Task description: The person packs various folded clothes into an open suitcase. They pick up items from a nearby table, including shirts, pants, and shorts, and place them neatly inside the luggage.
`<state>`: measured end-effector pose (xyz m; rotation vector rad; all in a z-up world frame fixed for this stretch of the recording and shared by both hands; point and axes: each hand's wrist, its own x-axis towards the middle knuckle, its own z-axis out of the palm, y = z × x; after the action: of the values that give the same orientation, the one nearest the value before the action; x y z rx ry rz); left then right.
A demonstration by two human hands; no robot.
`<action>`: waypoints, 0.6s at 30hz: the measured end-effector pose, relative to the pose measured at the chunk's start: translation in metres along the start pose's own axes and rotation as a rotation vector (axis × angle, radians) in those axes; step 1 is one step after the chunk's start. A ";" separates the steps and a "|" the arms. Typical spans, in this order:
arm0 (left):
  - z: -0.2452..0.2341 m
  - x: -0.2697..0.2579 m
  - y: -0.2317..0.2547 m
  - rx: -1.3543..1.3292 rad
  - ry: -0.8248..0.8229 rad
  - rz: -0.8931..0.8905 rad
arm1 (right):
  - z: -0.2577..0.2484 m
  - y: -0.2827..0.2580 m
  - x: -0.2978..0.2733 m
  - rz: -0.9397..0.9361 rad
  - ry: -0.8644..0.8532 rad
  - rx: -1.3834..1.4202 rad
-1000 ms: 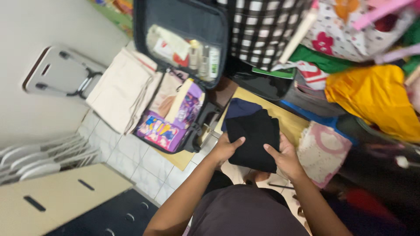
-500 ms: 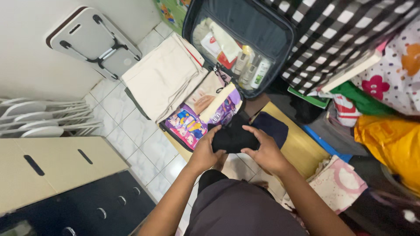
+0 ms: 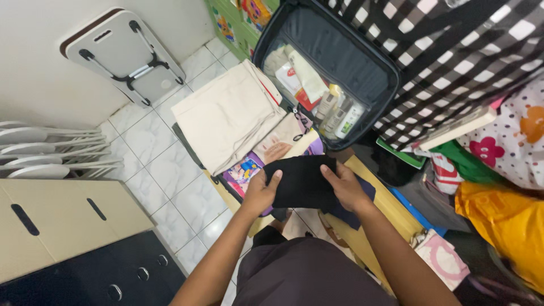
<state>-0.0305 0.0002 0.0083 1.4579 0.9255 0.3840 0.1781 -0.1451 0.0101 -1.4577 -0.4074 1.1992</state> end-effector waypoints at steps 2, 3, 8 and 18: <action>0.006 0.015 -0.016 -0.034 0.081 -0.023 | 0.011 -0.003 0.017 -0.014 -0.061 -0.028; 0.006 0.022 -0.022 -0.050 0.122 -0.037 | 0.013 -0.007 0.024 -0.051 -0.094 -0.155; 0.002 0.059 -0.054 -0.288 0.075 0.021 | 0.026 -0.013 0.084 -0.115 0.011 -0.535; 0.019 0.076 -0.061 -0.132 0.538 0.240 | 0.049 0.027 0.181 -0.494 0.273 -0.688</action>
<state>0.0114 0.0349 -0.0745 1.3689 1.1227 1.0325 0.2035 0.0173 -0.0841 -1.9163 -0.9873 0.4578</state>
